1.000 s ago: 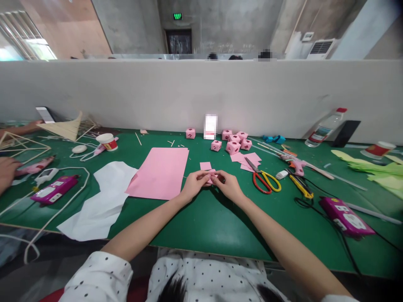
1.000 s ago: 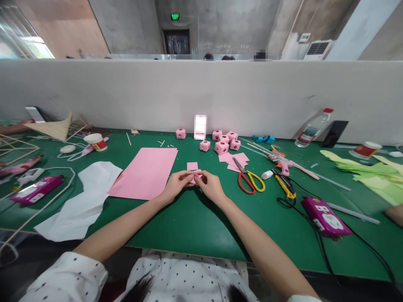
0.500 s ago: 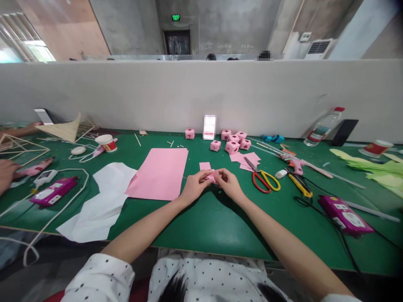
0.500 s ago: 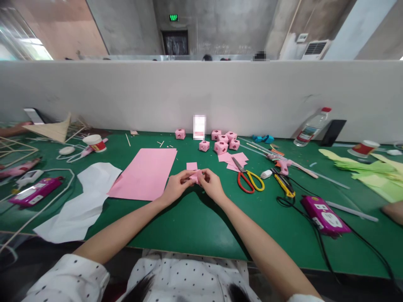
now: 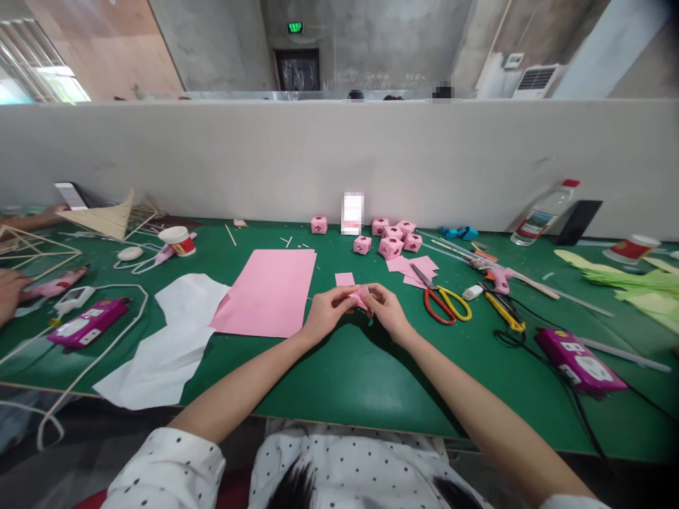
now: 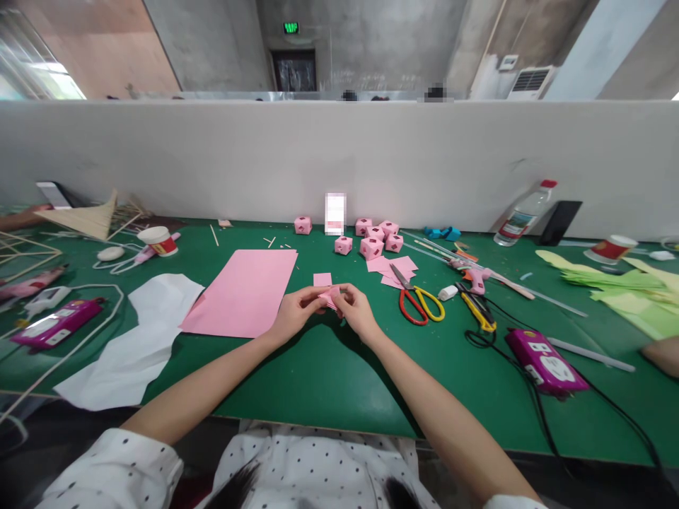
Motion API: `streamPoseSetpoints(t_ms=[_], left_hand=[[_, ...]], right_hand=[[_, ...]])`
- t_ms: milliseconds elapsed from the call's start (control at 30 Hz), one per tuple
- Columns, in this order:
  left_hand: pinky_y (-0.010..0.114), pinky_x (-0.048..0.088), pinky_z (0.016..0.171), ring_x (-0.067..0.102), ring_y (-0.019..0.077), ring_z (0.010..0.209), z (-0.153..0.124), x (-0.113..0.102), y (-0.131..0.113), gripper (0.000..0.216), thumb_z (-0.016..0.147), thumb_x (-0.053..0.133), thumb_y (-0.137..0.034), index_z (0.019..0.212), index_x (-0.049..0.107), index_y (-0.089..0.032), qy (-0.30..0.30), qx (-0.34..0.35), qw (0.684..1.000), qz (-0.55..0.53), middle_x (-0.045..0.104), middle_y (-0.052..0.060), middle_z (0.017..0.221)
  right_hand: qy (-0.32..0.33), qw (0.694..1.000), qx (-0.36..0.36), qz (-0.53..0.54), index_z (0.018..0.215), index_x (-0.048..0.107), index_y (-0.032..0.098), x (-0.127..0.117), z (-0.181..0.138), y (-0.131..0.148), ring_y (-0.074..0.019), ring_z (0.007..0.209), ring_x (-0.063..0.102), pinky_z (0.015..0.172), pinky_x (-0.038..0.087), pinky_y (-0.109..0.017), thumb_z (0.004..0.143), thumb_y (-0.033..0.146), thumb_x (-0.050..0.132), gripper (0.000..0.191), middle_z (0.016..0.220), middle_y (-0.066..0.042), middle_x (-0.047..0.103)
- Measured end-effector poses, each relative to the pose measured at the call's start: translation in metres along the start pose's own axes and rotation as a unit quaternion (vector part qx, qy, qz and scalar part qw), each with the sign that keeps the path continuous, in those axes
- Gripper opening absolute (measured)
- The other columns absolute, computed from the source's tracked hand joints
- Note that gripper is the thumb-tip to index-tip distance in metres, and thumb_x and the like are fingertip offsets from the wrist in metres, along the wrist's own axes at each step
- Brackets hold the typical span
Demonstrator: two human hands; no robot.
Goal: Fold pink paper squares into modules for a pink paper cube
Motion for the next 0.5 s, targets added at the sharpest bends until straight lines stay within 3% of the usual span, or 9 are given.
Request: streamPoseSetpoints(t_ms=[400, 500], left_hand=[[0.033, 0.061, 0.075, 0.071, 0.0230, 0.092, 0.0004, -0.0003, -0.0002, 0.041, 0.083, 0.066, -0.043, 0.114, 0.069, -0.016, -0.002, -0.006, 1.000, -0.009, 0.073, 0.010, 0.107], [0.034, 0.061, 0.074, 0.072, 0.0232, 0.089, 0.0013, -0.0009, 0.0021, 0.043, 0.083, 0.066, -0.044, 0.114, 0.068, -0.015, -0.008, -0.008, 1.000, -0.014, 0.074, 0.010, 0.101]], right_hand=[[-0.016, 1.000, 0.009, 0.010, 0.092, 0.062, 0.018, 0.0020, -0.0016, 0.0054, -0.0107, 0.049, 0.046, 0.047, 0.037, -0.024, 0.081, 0.057, 0.058, 0.040, 0.059, 0.004, 0.053], [-0.018, 1.000, 0.004, 0.003, 0.100, 0.062, 0.019, 0.0025, -0.0030, 0.0073, -0.0112, 0.048, 0.045, 0.046, 0.036, -0.024, 0.083, 0.056, 0.058, 0.041, 0.056, 0.005, 0.051]])
Point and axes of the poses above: each hand's wrist, its own z-axis towards the middle knuckle, its own x-axis out of the palm, y = z × x, the point moved 3 cm from there along z, towards the middle knuckle
